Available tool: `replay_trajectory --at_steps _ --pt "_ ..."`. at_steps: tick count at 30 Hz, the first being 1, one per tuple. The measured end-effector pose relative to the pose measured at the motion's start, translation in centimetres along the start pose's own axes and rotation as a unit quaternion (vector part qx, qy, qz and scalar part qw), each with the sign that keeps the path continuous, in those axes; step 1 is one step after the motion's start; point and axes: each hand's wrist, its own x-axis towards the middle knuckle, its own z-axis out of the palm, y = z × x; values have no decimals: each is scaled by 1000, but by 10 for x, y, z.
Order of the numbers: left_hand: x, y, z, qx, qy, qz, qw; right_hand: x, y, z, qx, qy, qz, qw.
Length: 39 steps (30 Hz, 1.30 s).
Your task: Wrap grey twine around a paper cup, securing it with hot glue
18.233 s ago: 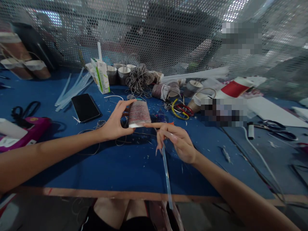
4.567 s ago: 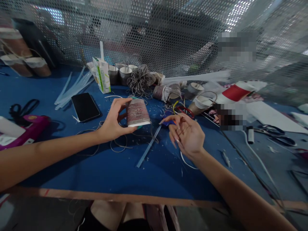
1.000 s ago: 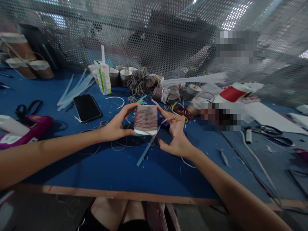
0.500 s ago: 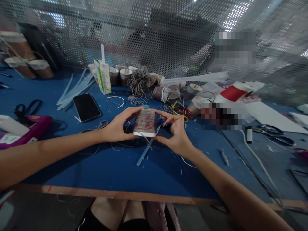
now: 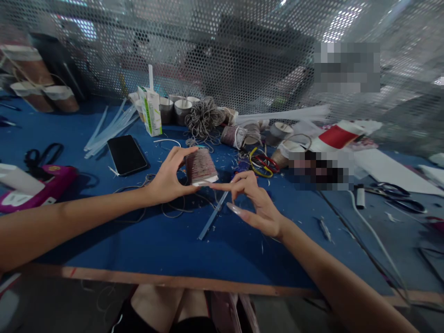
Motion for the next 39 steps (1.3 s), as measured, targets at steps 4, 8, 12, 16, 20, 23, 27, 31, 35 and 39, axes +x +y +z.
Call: replay_trajectory --at_steps 4,8,12,16,20,23,27,31,35,39 --pt "0 2 1 -8 4 -1 1000 2 5 0 22 30 -2 999" --pt "-2 1 2 -25 12 1 1000 4 13 0 99 73 19 992" --pt "-3 -1 4 -32 16 3 999 6 13 3 140 133 49 980" --pt "-3 -4 4 -14 26 6 1000 11 13 -5 87 250 54 963" --pt "-3 -6 5 38 27 -21 999 12 23 -35 -187 245 109 945" --pt "-3 -6 7 62 13 -33 997 8 35 -54 -331 123 206 913" --pt "-2 -3 7 57 5 -29 998 5 44 -51 -380 -64 280 879" --pt "-1 -1 5 42 -8 -21 999 5 44 -36 -446 -58 239 861" --pt "-1 -4 5 40 4 -17 999 7 49 -34 -429 30 220 876" --pt "-1 -10 6 24 2 10 1000 9 52 -46 -403 124 170 891"
